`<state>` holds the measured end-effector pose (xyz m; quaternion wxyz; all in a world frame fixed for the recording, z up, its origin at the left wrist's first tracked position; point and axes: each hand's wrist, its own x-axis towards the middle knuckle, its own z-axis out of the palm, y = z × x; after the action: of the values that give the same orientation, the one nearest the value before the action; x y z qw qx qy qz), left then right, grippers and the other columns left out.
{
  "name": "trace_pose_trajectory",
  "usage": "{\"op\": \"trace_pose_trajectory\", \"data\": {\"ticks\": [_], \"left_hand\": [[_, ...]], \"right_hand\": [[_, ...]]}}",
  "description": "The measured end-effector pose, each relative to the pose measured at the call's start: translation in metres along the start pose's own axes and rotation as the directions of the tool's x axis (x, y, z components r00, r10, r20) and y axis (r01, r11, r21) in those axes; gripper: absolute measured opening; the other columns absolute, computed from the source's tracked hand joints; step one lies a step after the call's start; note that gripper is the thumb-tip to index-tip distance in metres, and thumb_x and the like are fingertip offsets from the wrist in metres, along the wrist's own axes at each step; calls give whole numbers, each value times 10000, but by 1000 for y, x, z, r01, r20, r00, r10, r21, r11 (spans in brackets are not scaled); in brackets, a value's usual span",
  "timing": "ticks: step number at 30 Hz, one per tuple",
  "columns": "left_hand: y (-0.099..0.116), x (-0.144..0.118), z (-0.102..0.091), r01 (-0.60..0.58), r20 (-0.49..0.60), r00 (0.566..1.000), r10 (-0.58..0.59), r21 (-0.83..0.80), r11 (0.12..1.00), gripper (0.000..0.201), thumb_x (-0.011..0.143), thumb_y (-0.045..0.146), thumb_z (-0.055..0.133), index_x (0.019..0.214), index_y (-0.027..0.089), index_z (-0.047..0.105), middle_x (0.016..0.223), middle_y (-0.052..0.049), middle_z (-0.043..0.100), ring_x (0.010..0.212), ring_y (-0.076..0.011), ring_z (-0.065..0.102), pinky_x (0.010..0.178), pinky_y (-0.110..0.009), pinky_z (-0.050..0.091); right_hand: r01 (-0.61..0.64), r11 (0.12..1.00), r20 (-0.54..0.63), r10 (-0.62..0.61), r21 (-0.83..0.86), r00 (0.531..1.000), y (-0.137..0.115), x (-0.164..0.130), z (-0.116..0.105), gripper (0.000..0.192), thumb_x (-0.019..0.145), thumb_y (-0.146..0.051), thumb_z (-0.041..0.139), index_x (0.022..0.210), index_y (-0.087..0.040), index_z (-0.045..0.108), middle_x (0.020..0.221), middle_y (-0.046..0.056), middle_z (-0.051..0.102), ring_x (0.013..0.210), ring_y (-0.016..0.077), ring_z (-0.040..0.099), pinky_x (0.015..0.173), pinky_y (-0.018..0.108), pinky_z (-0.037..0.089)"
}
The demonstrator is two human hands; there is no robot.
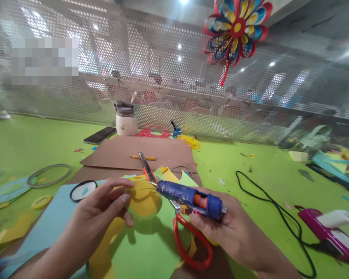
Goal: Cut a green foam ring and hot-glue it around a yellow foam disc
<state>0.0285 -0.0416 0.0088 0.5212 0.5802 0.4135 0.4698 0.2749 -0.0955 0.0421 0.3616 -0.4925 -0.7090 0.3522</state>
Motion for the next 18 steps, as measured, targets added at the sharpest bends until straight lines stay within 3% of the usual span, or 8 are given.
{"op": "trace_pose_trajectory", "data": {"ticks": [5, 10, 18], "left_hand": [[-4, -3, 0, -36, 46, 998, 33, 64, 997, 79, 851, 245, 483, 926, 238, 505, 705, 69, 519, 467, -102, 612, 499, -234, 467], [-8, -5, 2, -76, 68, 995, 68, 122, 990, 90, 863, 238, 457, 935, 239, 511, 743, 57, 540, 477, -93, 609, 501, -225, 468], [-8, -6, 3, -98, 86, 993, 84, 167, 981, 91, 864, 221, 445, 912, 242, 520, 732, 52, 556, 484, -95, 613, 523, -218, 468]], "right_hand": [[-27, 998, 33, 29, -56, 999, -5, 1, 8, 127, 863, -336, 519, 809, -228, 555, 688, -25, 489, 601, 129, 456, 543, 216, 432], [-24, 997, 56, 27, -67, 998, 4, -3, 11, 90, 880, -317, 519, 936, -256, 553, 782, -20, 538, 687, 139, 500, 623, 218, 453], [-20, 999, 90, 23, -38, 996, 2, 1, 15, 113, 881, -319, 525, 978, -269, 552, 863, -5, 571, 854, 187, 579, 733, 262, 482]]}}
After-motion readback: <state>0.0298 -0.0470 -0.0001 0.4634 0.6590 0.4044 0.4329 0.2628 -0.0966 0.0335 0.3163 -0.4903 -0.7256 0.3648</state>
